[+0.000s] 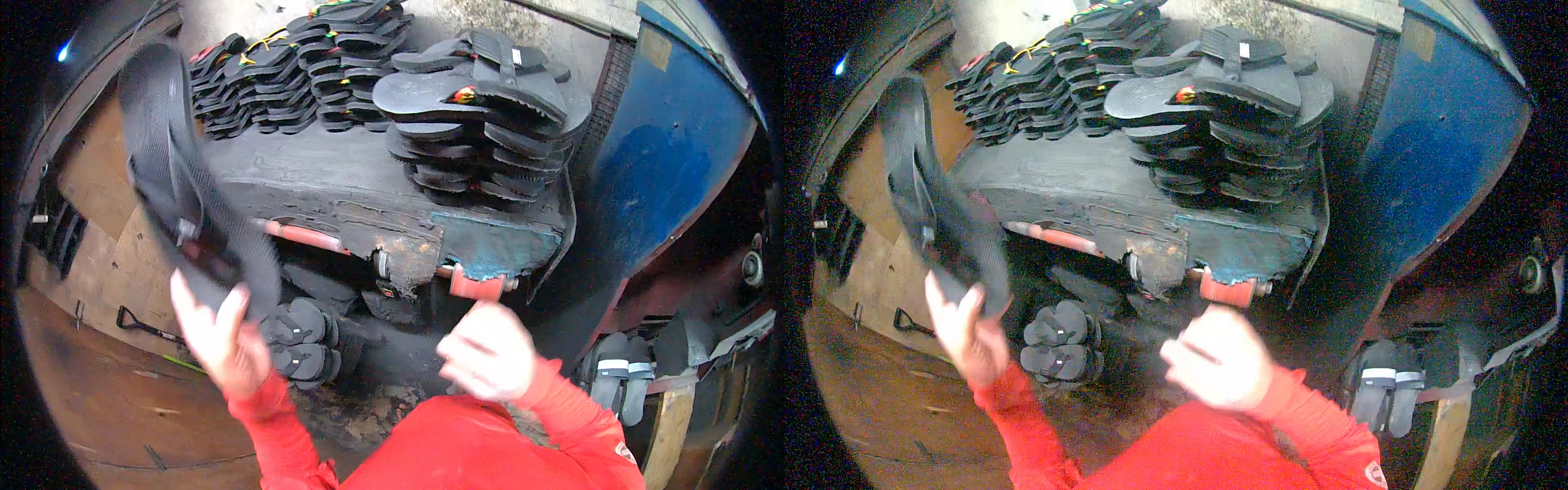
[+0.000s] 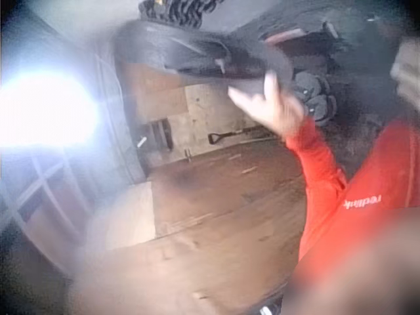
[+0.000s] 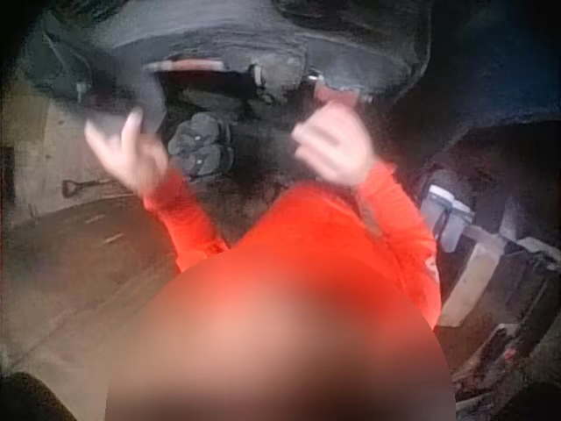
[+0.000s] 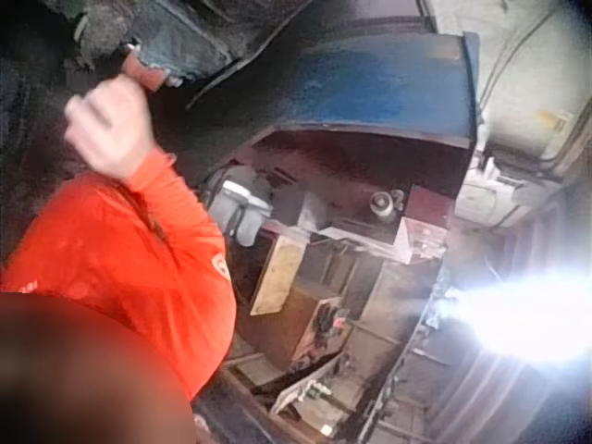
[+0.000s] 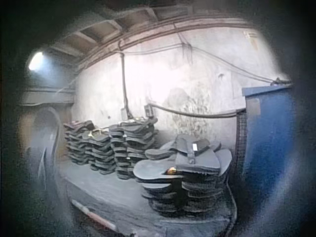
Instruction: The person repeatedly presses the sole of a black sandal against a rotating red grinding wheel to smooth its surface. After each sandal is processed, it is placed on a growing stack of finished sandals on a nearby table.
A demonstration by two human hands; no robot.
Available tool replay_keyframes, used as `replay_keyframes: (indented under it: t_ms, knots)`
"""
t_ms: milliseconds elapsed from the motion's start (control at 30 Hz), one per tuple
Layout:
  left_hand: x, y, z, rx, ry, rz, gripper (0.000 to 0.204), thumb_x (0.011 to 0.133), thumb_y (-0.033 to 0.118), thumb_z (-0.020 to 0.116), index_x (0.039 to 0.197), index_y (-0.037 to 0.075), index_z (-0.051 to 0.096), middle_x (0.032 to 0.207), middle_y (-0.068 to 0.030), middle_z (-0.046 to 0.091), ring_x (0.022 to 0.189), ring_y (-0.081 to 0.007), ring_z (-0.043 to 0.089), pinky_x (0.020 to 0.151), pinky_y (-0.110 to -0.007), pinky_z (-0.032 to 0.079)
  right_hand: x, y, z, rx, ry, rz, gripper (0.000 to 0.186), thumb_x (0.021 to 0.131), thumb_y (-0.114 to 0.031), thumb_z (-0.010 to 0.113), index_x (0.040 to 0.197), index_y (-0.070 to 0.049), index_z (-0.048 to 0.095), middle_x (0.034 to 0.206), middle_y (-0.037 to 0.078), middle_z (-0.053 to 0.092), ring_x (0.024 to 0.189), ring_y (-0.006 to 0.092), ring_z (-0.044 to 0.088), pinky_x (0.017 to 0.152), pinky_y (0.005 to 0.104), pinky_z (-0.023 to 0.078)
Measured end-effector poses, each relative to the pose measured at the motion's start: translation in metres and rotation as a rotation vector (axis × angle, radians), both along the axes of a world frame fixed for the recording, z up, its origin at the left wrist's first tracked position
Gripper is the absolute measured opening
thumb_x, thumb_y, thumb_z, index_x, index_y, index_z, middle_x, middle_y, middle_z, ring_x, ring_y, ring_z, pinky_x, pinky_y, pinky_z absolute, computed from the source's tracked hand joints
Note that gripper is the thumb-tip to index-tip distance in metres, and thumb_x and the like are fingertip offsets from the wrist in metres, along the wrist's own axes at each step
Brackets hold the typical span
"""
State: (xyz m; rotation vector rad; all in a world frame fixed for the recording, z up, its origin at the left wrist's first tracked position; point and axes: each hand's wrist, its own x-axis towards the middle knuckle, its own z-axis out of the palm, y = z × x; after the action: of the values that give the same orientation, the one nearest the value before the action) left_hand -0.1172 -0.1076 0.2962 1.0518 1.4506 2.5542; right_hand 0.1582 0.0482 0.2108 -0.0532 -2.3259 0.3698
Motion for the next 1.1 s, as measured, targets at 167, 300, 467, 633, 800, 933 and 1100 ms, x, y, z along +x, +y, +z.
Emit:
replay_keyframes:
  t_ms: [167, 300, 467, 633, 800, 933, 1100]
  knots:
    - [0.017, 0.107, 0.044, 0.229, -0.06, -0.549, 0.053, 0.087, -0.001, 0.062, 0.138, 0.005, 0.045, 0.126, -0.0112, 0.058, 0.104, -0.0274, 0.066, 0.084, -0.048, 0.06, -0.004, 0.088, 0.134, 0.456, 0.293, -0.625, 0.061, 0.073, -0.024, 0.082, 0.128, -0.003, 0.062, 0.122, 0.02, 0.064, 0.12, 0.0387, 0.056, 0.104, 0.0495, 0.044]
    - [0.035, 0.191, 0.073, 0.154, -0.168, -0.78, 0.034, 0.09, -0.001, 0.063, 0.122, 0.003, 0.055, 0.119, -0.0123, 0.064, 0.107, -0.0292, 0.066, 0.091, -0.051, 0.057, -0.029, 0.155, 0.177, 0.101, 0.012, -0.411, 0.063, 0.082, -0.012, 0.073, 0.141, -0.012, 0.052, 0.124, 0.019, 0.063, 0.115, 0.0405, 0.06, 0.098, 0.0434, 0.049]
    - [0.038, 0.232, 0.061, 0.01, -0.333, -0.906, 0.019, 0.094, 0.01, 0.064, 0.11, 0.0, 0.061, 0.111, -0.0143, 0.067, 0.098, -0.0362, 0.069, 0.085, -0.048, 0.061, -0.006, 0.185, 0.15, 0.19, 0.052, -0.48, 0.042, 0.087, -0.001, 0.066, 0.128, -0.011, 0.062, 0.119, 0.018, 0.067, 0.114, 0.0363, 0.064, 0.095, 0.0379, 0.05]
    - [0.035, 0.236, 0.064, 0.088, -0.219, -0.993, 0.021, 0.095, 0.014, 0.065, 0.107, -0.004, 0.065, 0.107, -0.0172, 0.069, 0.097, -0.0353, 0.07, 0.088, -0.047, 0.061, -0.005, 0.19, 0.141, 0.218, 0.087, -0.456, 0.041, 0.086, -0.005, 0.066, 0.127, -0.013, 0.063, 0.12, 0.015, 0.067, 0.111, 0.0365, 0.064, 0.096, 0.041, 0.051]
    - [0.038, 0.231, 0.067, 0.132, -0.265, -0.992, 0.047, 0.094, 0.021, 0.069, 0.119, -0.011, 0.047, 0.104, -0.0231, 0.068, 0.086, -0.0348, 0.071, 0.078, -0.045, 0.062, -0.012, 0.161, 0.163, 0.408, 0.063, -0.6, 0.05, 0.086, -0.007, 0.071, 0.134, -0.007, 0.058, 0.133, 0.016, 0.062, 0.125, 0.0317, 0.059, 0.107, 0.0369, 0.043]
    - [0.024, 0.173, -0.01, -0.014, -0.334, -0.834, 0.06, 0.095, 0.023, 0.069, 0.14, -0.004, 0.039, 0.099, -0.019, 0.067, 0.076, -0.0294, 0.07, 0.069, -0.04, 0.061, 0.001, 0.098, 0.118, 0.454, 0.239, -0.706, 0.057, 0.085, -0.005, 0.075, 0.136, 0.005, 0.053, 0.144, 0.019, 0.053, 0.133, 0.0298, 0.051, 0.11, 0.0391, 0.039]
    - [-0.029, 0.018, -0.22, -0.481, -0.491, -0.611, 0.043, 0.095, 0.021, 0.07, 0.131, 0.0, 0.059, 0.1, -0.0084, 0.07, 0.085, -0.0143, 0.067, 0.073, -0.03, 0.056, 0.027, 0.006, -0.054, -0.103, -0.013, -0.549, 0.04, 0.091, -0.001, 0.066, 0.13, 0.006, 0.059, 0.136, 0.021, 0.059, 0.128, 0.0306, 0.056, 0.111, 0.0409, 0.04]
